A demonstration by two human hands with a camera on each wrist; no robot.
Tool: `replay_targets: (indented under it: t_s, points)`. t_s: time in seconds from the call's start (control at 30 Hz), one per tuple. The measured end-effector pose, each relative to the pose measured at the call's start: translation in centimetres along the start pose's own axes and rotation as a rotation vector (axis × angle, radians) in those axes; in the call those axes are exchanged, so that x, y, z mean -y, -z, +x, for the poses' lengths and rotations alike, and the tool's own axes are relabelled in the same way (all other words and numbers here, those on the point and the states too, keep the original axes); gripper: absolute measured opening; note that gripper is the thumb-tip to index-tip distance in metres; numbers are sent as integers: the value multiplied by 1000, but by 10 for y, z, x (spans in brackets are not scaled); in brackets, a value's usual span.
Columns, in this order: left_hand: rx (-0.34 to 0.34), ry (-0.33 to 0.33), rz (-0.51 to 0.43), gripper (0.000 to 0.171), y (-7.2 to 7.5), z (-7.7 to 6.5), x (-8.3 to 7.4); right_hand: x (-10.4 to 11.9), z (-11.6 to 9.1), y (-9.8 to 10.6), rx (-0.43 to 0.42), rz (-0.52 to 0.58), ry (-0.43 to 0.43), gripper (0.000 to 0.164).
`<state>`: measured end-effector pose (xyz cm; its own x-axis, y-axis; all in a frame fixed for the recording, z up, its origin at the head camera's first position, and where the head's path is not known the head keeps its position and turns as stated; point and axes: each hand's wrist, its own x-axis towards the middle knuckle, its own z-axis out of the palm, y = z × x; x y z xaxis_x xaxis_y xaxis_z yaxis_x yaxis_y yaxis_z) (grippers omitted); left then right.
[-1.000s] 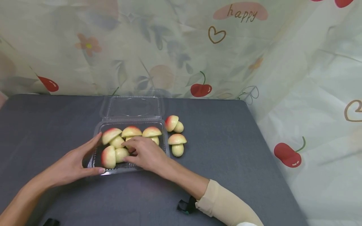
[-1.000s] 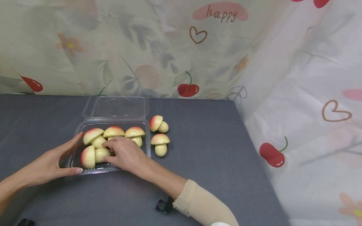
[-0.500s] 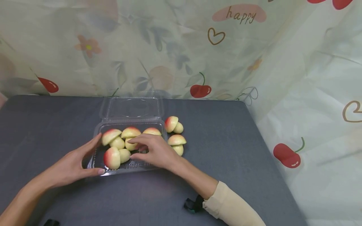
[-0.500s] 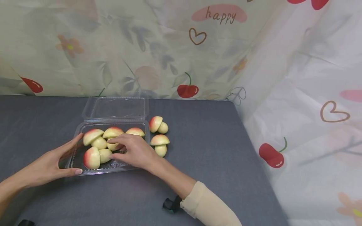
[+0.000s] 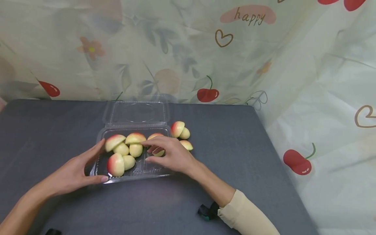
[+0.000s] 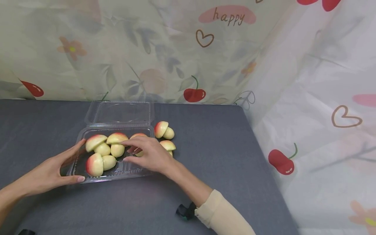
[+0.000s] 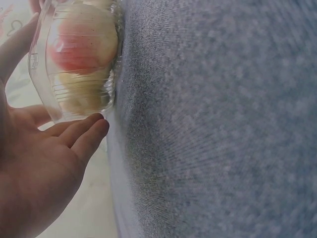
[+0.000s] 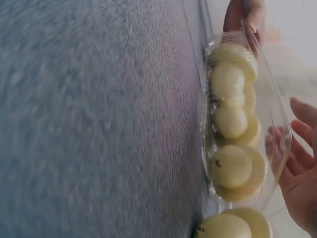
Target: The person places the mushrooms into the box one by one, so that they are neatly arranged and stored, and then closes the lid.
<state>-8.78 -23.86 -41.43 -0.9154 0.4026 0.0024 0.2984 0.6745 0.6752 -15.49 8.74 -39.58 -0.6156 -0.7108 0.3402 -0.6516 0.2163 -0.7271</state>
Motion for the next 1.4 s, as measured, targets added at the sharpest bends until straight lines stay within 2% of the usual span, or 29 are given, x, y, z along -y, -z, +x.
replay_targets:
  t_s: [0.23,0.43,0.6,0.73,1.0,1.2,1.4]
  points:
    - [1,5,-6,114,-1,0,1,-6,-6,13,-39,-5,20,45]
    - [4,-1,-9,113,0,0,0,-12,-13,27,-51,-60,45,42]
    - [6,-7,-5,113,1,3,-1,-19,-20,39,-113,-65,81,42]
    - [11,-11,-3,113,1,3,0,-21,-27,45,-152,-63,57,43]
    - [4,-14,-29,113,0,2,0,-19,-35,51,-163,-123,13,42]
    - [21,13,-42,114,1,2,-2,-30,-47,59,-156,-165,-16,41]
    - [17,3,-45,114,1,2,-2,-39,-59,65,-148,-200,-50,43]
